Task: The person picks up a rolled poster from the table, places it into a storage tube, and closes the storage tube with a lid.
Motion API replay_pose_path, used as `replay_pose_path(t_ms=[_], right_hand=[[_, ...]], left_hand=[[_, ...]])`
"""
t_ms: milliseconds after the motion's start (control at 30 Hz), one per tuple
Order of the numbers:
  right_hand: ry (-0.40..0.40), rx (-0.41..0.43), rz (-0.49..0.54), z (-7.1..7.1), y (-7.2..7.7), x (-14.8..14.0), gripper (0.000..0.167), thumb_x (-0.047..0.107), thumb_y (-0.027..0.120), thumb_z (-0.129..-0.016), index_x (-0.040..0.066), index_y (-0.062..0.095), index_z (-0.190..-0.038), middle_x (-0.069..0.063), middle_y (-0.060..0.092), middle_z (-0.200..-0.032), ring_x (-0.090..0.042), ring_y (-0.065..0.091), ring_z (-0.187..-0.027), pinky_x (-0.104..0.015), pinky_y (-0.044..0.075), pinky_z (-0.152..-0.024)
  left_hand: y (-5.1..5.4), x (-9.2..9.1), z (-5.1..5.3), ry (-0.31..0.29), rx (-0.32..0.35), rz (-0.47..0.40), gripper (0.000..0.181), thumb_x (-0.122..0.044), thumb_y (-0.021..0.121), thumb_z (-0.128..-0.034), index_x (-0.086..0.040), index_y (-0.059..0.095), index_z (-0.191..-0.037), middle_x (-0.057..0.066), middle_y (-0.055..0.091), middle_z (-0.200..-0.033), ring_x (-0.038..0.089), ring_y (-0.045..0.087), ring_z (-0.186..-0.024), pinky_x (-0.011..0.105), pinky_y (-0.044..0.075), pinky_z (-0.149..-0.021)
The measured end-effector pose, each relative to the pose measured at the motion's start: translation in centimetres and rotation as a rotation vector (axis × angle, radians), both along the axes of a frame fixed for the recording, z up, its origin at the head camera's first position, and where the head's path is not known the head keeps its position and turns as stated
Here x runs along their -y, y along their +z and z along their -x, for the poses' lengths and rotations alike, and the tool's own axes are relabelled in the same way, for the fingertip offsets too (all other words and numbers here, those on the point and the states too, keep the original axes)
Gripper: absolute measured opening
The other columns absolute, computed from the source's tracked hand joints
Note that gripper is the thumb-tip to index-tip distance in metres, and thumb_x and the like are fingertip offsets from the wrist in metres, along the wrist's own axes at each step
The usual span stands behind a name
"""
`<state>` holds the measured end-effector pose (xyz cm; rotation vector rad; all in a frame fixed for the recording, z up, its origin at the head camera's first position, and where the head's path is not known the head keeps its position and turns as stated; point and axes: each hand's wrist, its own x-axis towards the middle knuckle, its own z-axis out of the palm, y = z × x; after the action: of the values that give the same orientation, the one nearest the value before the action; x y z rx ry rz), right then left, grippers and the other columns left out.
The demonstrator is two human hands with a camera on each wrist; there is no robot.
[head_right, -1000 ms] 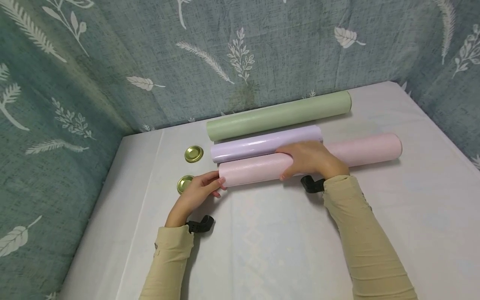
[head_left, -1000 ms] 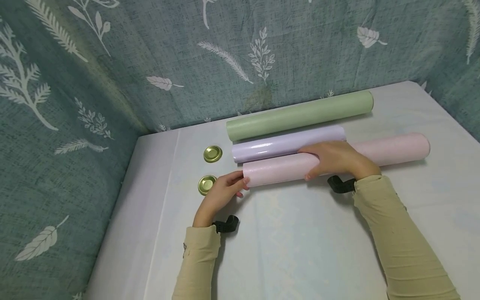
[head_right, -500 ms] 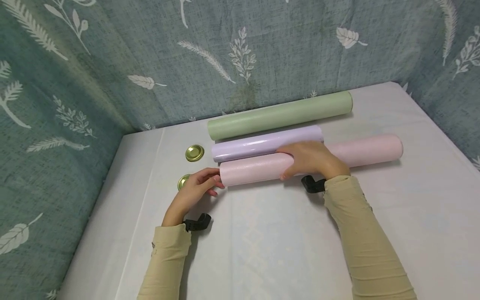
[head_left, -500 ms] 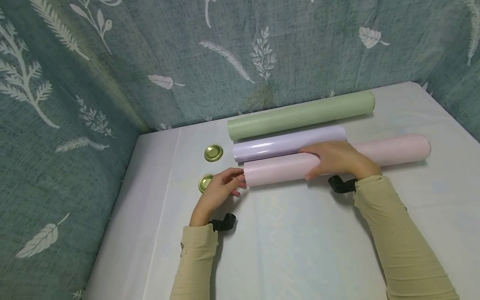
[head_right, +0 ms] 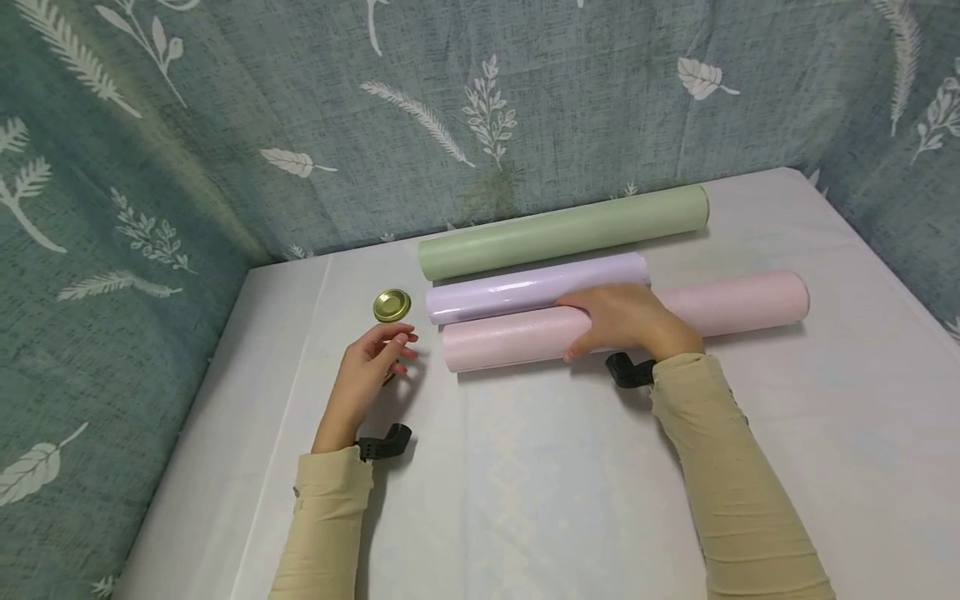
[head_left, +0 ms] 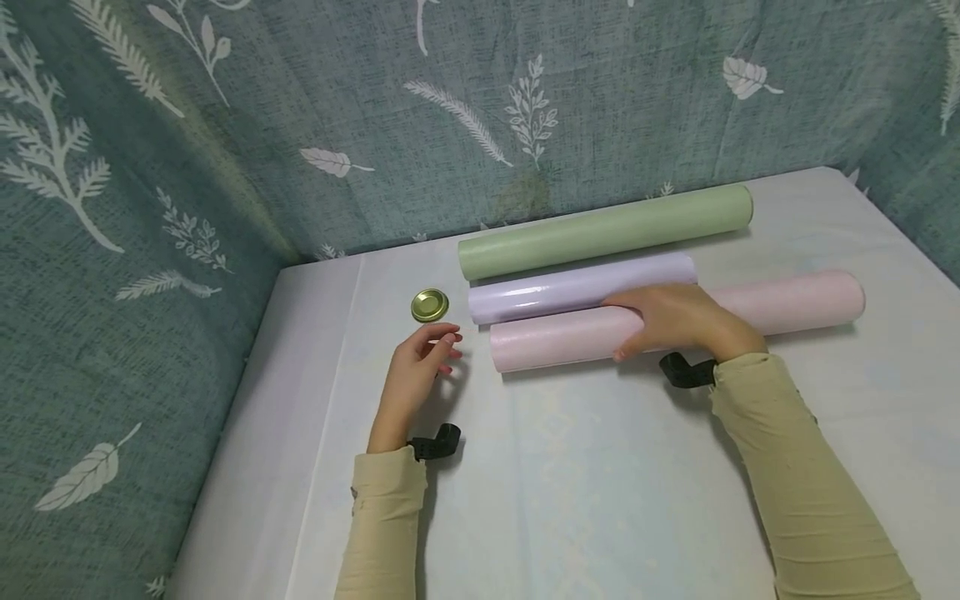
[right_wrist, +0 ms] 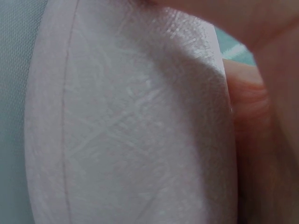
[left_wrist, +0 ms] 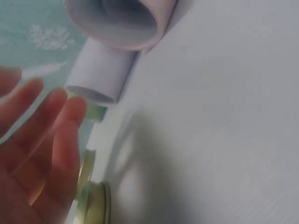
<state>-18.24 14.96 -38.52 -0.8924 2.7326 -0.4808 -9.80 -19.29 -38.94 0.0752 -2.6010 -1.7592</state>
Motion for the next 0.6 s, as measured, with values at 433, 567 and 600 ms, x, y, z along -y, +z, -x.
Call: replay_pose_path(t_ms=[433, 567, 600], right_hand=[[0.007, 0.029, 0.004, 0.0, -0.1, 0.0, 0.078, 0.061, 0.07, -0.059, 0.027, 0.05, -0.126, 0.004, 0.054, -0.121, -0.019, 0.05, -0.107, -0.043, 0.039, -0.084], [0.0, 0.033, 0.004, 0.0, -0.1, 0.0, 0.078, 0.061, 0.07, -0.059, 0.028, 0.05, -0.126, 0.005, 0.053, -0.121, -0.019, 0.049, -0.107, -0.043, 0.038, -0.085], [-0.001, 0.033, 0.002, 0.0, -0.1, -0.1, 0.078, 0.062, 0.07, -0.059, 0.028, 0.05, -0.126, 0.004, 0.053, -0.121, -0.019, 0.049, -0.107, -0.043, 0.038, -0.085]], left_hand=[[-1.7, 3.7, 0.3, 0.393, -0.003, 0.198, 0.031, -0.042, 0.053, -0.0863, -0.014, 0.06, -0.097, 0.004, 0.054, -0.091, 0.02, 0.048, -0.073, 0.03, 0.038, -0.059], [-1.7, 4.2, 0.2, 0.383, 0.03, 0.279, 0.042, -0.051, 0.053, -0.0831, -0.013, 0.057, -0.1, 0.004, 0.05, -0.092, 0.02, 0.044, -0.078, 0.031, 0.036, -0.064], [-1.8, 4.2, 0.2, 0.37, 0.041, 0.297, 0.044, -0.052, 0.053, -0.0828, -0.012, 0.057, -0.102, 0.005, 0.049, -0.093, 0.021, 0.044, -0.079, 0.032, 0.036, -0.064]])
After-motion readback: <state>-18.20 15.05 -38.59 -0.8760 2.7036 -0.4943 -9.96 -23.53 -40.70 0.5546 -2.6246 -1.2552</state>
